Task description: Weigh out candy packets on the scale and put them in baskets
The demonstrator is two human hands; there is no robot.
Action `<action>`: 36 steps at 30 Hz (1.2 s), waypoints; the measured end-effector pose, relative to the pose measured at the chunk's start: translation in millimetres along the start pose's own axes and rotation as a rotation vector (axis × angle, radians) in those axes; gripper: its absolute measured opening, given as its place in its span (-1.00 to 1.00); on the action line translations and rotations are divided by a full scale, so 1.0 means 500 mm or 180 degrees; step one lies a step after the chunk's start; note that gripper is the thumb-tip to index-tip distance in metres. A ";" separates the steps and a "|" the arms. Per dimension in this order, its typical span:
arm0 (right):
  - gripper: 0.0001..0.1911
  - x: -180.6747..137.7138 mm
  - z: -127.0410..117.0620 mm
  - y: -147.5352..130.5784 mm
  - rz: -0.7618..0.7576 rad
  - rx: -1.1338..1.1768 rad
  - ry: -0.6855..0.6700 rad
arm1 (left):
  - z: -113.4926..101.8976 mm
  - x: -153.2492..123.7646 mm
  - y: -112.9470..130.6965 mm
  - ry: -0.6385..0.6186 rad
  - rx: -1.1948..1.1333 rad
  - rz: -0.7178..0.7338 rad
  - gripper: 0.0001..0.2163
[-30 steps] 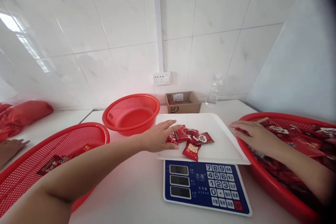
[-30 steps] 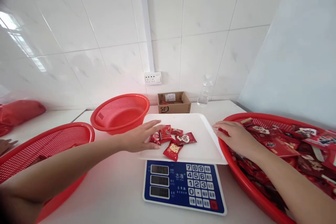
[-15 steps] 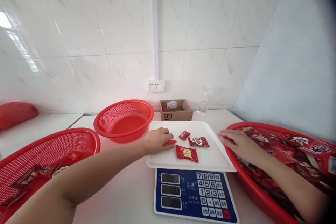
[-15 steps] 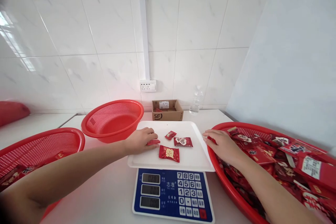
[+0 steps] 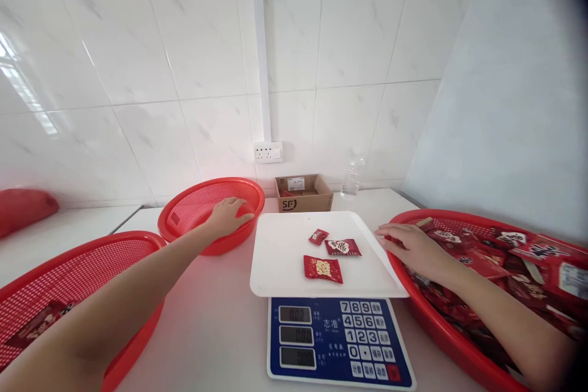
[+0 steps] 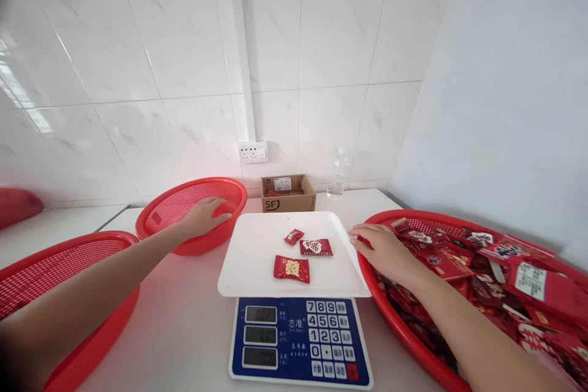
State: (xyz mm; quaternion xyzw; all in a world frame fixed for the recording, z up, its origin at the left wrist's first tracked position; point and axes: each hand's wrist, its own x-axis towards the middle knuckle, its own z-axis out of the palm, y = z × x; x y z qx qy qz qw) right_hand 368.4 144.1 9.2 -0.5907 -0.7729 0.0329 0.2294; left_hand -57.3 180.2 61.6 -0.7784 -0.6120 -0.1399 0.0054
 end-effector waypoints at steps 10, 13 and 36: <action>-0.61 -0.002 0.000 -0.005 0.0023 0.0065 0.0037 | 0.079 -0.028 0.267 -0.1394 -0.0693 0.1820 -0.14; -0.62 -0.002 0.000 -0.008 0.0006 0.0097 0.0072 | 0.106 -0.013 0.312 -0.1520 -0.0640 0.2003 -0.11; -0.60 -0.004 -0.005 -0.015 0.0041 0.0164 0.0003 | 0.070 0.050 0.225 0.0010 -0.0192 0.0854 -0.86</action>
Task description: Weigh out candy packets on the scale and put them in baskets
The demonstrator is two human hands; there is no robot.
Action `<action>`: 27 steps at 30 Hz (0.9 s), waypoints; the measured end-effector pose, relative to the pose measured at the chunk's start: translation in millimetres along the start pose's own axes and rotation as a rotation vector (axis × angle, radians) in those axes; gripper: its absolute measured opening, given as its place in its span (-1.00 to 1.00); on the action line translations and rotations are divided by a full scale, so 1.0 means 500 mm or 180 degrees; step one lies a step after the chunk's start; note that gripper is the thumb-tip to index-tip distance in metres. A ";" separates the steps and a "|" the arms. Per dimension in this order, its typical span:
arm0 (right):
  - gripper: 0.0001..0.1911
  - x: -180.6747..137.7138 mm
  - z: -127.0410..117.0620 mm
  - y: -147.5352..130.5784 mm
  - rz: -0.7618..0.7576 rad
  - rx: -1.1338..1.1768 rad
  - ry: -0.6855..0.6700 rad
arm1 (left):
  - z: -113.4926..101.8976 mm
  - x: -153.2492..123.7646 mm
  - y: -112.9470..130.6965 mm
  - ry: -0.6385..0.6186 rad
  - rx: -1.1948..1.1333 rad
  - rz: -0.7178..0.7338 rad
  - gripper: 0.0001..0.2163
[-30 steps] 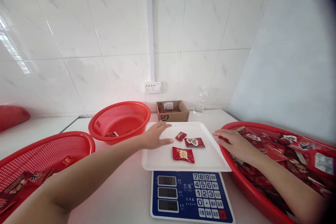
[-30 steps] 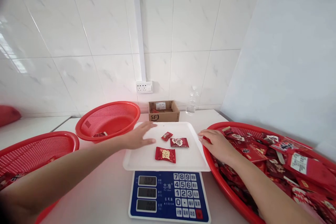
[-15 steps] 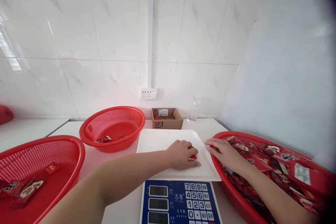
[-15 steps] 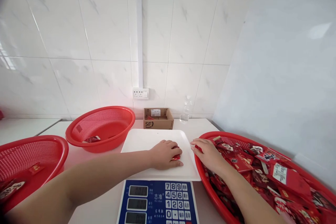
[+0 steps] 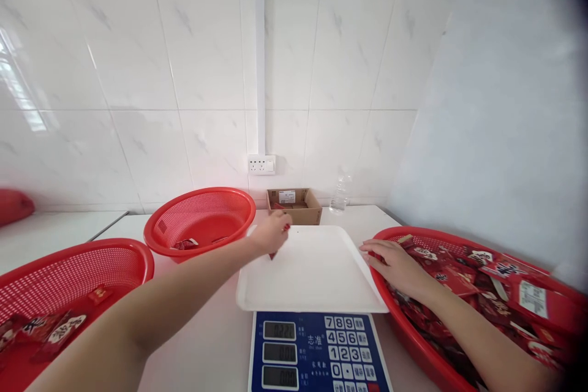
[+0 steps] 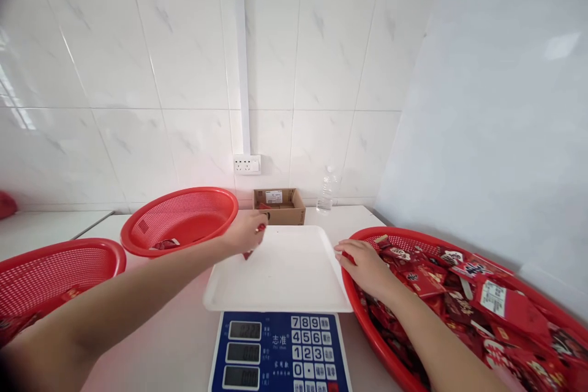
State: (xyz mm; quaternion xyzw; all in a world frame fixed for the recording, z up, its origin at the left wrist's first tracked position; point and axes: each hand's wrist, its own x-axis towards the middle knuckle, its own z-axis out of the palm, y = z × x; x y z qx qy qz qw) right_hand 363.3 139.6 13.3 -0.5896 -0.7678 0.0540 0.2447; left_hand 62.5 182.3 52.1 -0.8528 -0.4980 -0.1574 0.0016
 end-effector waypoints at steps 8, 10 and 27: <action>-0.60 0.000 -0.002 -0.003 -0.0008 -0.0013 -0.0021 | -0.101 -0.041 -0.191 0.0398 0.0082 -0.0990 -0.74; -0.61 0.000 -0.003 -0.006 -0.0003 -0.0002 -0.0040 | -0.116 -0.057 -0.222 0.0453 0.0104 -0.1212 -0.75; -0.66 0.006 0.001 0.005 0.0121 -0.0171 0.0071 | -0.113 -0.065 -0.131 -0.0107 -0.0373 -0.1194 -0.49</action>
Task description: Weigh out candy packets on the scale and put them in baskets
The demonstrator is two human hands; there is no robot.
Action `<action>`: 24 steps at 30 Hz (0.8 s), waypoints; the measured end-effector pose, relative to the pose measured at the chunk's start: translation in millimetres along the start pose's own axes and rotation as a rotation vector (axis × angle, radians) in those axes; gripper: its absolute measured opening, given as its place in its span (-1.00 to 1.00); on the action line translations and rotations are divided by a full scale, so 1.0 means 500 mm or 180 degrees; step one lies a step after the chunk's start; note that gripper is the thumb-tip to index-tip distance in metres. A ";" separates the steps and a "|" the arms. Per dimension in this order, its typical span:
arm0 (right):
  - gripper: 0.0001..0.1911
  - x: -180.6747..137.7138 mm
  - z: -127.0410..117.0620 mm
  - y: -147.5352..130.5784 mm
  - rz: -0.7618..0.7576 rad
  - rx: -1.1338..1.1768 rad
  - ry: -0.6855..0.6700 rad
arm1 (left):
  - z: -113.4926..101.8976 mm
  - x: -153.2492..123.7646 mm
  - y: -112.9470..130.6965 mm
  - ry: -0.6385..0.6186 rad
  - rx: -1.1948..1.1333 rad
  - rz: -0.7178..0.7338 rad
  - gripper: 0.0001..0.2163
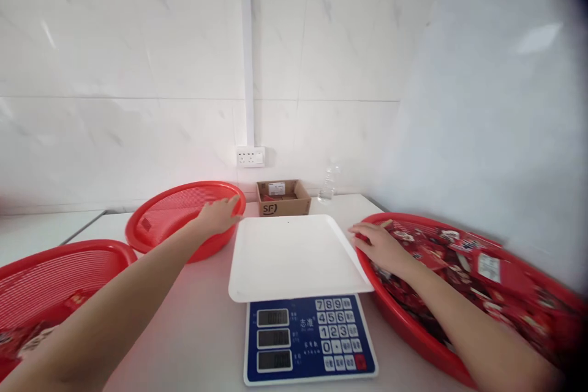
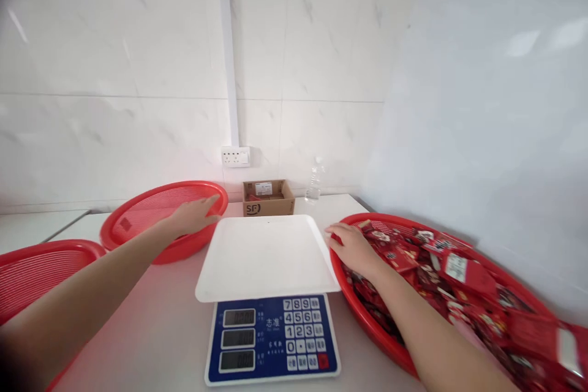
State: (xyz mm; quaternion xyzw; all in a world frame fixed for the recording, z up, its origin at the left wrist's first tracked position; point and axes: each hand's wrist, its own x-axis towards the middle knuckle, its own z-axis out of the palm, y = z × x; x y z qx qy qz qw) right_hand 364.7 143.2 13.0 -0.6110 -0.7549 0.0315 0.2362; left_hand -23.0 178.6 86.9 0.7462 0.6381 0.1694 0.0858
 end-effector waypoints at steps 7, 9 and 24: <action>-0.66 -0.023 -0.025 0.031 0.0906 -0.0477 -0.0844 | 0.027 -0.089 0.133 0.0984 -0.1499 0.0744 -0.57; -0.58 -0.028 -0.026 0.036 0.0835 -0.0456 -0.1104 | 0.045 -0.124 0.143 0.0979 -0.1633 0.0902 -0.58; -0.61 -0.024 -0.055 0.032 0.0893 -0.0516 -0.1335 | 0.068 -0.127 0.051 0.0631 -0.1014 0.0570 -0.54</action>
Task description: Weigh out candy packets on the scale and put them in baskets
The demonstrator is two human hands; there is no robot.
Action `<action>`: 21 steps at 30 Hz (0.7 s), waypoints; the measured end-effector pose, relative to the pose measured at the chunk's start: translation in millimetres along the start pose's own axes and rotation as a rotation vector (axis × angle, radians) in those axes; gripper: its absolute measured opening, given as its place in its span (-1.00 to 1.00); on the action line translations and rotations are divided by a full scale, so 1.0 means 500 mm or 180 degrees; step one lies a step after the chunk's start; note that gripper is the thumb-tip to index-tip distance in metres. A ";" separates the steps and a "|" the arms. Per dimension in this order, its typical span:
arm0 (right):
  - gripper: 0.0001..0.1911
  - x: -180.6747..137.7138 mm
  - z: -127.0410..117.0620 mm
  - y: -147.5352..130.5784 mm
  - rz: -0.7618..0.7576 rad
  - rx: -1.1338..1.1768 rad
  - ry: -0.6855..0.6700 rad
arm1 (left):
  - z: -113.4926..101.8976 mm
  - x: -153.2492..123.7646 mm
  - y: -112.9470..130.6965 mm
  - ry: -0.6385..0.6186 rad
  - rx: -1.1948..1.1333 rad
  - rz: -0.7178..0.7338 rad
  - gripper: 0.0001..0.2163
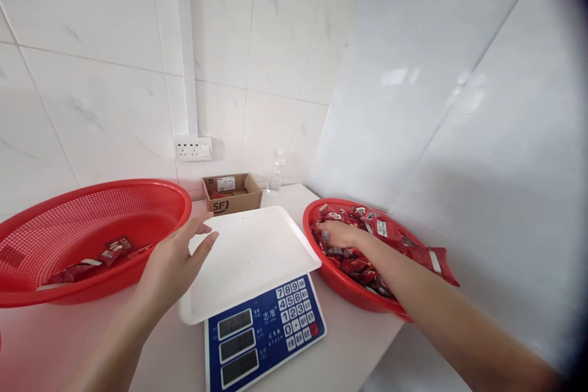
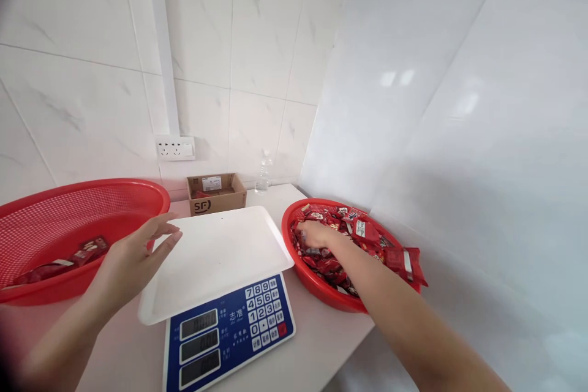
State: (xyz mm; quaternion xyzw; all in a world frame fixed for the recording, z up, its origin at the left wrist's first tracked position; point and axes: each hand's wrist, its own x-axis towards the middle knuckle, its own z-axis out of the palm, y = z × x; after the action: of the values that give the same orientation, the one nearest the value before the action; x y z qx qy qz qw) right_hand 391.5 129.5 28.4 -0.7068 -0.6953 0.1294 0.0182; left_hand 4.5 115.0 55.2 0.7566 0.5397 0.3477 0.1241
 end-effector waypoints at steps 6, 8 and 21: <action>-0.61 -0.026 -0.057 0.038 0.0302 0.0123 0.0484 | -0.013 0.013 -0.015 0.0085 -0.0268 -0.0142 -0.55; -0.63 -0.031 -0.071 0.036 0.0399 0.0133 0.0641 | -0.009 0.013 -0.016 0.0016 -0.0316 -0.0101 -0.56; -0.48 -0.025 -0.100 -0.063 -0.0330 0.1432 0.0577 | 0.001 0.002 -0.017 -0.0257 -0.0114 -0.0046 -0.55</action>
State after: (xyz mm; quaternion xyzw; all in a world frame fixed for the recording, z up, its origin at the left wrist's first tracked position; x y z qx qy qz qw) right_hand 371.3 125.6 85.3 -0.6570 -0.6798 0.2159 0.2441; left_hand -1.1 119.2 50.3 0.7638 0.5334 0.3256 0.1618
